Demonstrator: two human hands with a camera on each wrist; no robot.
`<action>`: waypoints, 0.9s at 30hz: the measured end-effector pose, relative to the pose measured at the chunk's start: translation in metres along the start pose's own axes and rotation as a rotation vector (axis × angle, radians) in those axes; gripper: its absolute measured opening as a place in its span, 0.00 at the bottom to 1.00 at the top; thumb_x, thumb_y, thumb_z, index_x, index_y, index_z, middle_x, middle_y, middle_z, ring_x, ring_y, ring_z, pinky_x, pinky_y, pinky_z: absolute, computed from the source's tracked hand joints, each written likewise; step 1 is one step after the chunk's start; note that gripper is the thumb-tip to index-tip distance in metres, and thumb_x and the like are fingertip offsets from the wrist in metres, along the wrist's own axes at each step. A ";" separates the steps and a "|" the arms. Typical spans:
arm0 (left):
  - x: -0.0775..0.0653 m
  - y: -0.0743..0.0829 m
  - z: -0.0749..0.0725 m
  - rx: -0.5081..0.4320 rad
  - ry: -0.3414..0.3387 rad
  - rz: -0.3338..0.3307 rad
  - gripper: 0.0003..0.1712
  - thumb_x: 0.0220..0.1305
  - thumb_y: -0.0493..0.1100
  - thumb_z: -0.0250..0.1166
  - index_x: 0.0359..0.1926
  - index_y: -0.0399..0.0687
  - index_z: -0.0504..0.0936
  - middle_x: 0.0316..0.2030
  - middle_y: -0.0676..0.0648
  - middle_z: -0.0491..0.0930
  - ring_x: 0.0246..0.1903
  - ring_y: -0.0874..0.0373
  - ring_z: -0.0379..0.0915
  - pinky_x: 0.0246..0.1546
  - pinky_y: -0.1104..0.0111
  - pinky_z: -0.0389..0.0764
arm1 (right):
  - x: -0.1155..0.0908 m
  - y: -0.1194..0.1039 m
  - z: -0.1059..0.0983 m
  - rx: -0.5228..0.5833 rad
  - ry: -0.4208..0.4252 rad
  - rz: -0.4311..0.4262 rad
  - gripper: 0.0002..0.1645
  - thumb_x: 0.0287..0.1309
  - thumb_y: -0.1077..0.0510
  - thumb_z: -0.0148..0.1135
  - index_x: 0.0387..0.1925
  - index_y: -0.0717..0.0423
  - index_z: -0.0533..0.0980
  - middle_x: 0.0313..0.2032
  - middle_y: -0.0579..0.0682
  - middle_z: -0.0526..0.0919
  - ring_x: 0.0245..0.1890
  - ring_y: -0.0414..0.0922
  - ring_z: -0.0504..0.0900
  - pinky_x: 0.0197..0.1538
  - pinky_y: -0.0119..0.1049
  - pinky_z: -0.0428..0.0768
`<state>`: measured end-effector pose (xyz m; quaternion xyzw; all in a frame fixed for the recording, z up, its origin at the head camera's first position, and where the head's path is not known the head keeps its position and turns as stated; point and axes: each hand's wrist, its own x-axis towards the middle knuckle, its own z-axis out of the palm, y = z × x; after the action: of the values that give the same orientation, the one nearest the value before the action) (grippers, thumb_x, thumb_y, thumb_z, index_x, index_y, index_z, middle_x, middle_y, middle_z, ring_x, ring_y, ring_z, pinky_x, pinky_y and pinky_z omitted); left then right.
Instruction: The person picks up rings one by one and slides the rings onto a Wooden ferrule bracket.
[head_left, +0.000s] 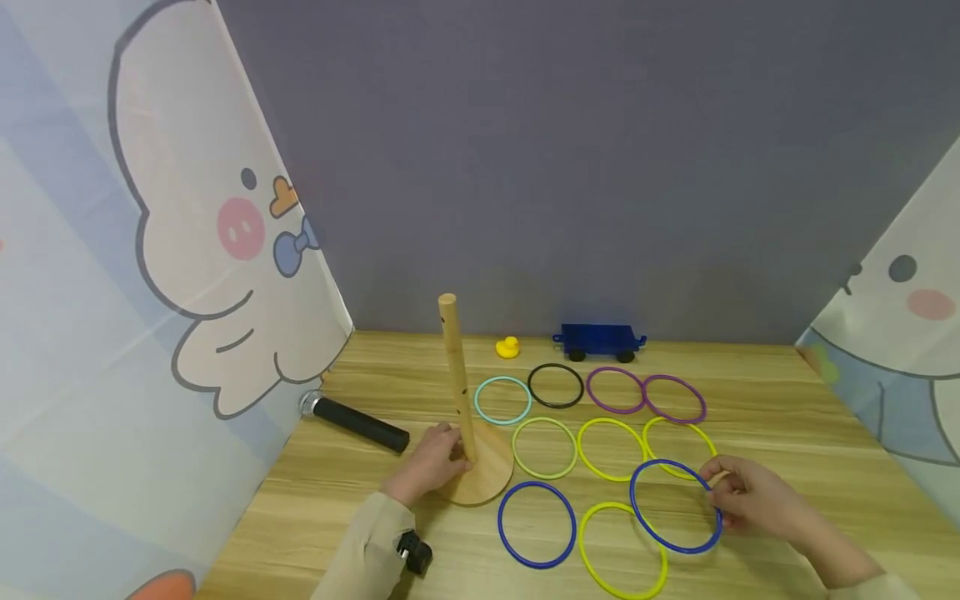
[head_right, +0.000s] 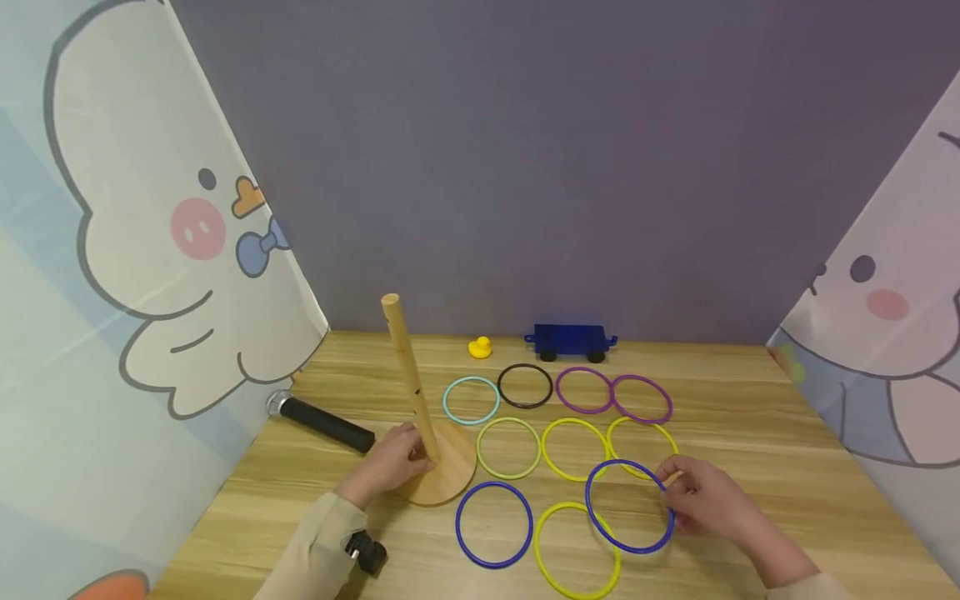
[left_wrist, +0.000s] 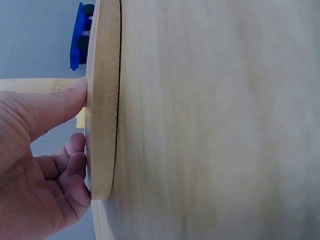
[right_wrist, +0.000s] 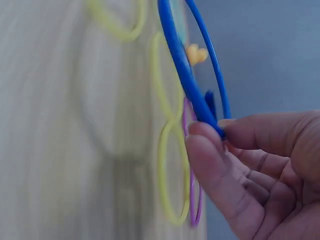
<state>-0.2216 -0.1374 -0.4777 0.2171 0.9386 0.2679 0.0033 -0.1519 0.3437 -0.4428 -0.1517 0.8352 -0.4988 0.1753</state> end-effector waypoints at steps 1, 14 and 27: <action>0.000 0.000 0.000 -0.001 -0.003 -0.002 0.16 0.56 0.42 0.73 0.44 0.43 0.81 0.37 0.45 0.74 0.38 0.51 0.65 0.37 0.60 0.70 | 0.003 -0.005 0.000 0.038 -0.012 0.006 0.17 0.67 0.67 0.53 0.50 0.78 0.65 0.29 0.57 0.78 0.23 0.43 0.79 0.25 0.39 0.82; 0.002 0.001 -0.001 -0.009 -0.015 -0.019 0.16 0.58 0.43 0.72 0.45 0.43 0.81 0.34 0.49 0.70 0.36 0.54 0.62 0.37 0.62 0.68 | 0.051 -0.085 0.022 0.125 0.028 -0.007 0.28 0.65 0.57 0.62 0.57 0.76 0.70 0.35 0.56 0.82 0.29 0.46 0.81 0.36 0.44 0.83; 0.000 0.004 -0.001 -0.011 0.010 -0.012 0.14 0.55 0.41 0.73 0.41 0.43 0.81 0.32 0.48 0.68 0.35 0.53 0.61 0.35 0.63 0.65 | 0.088 -0.175 0.051 0.191 0.033 -0.151 0.24 0.64 0.61 0.62 0.57 0.74 0.73 0.33 0.55 0.83 0.27 0.43 0.81 0.35 0.40 0.84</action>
<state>-0.2202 -0.1344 -0.4748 0.2100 0.9385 0.2740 0.0011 -0.1941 0.1863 -0.3222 -0.1886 0.7729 -0.5902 0.1368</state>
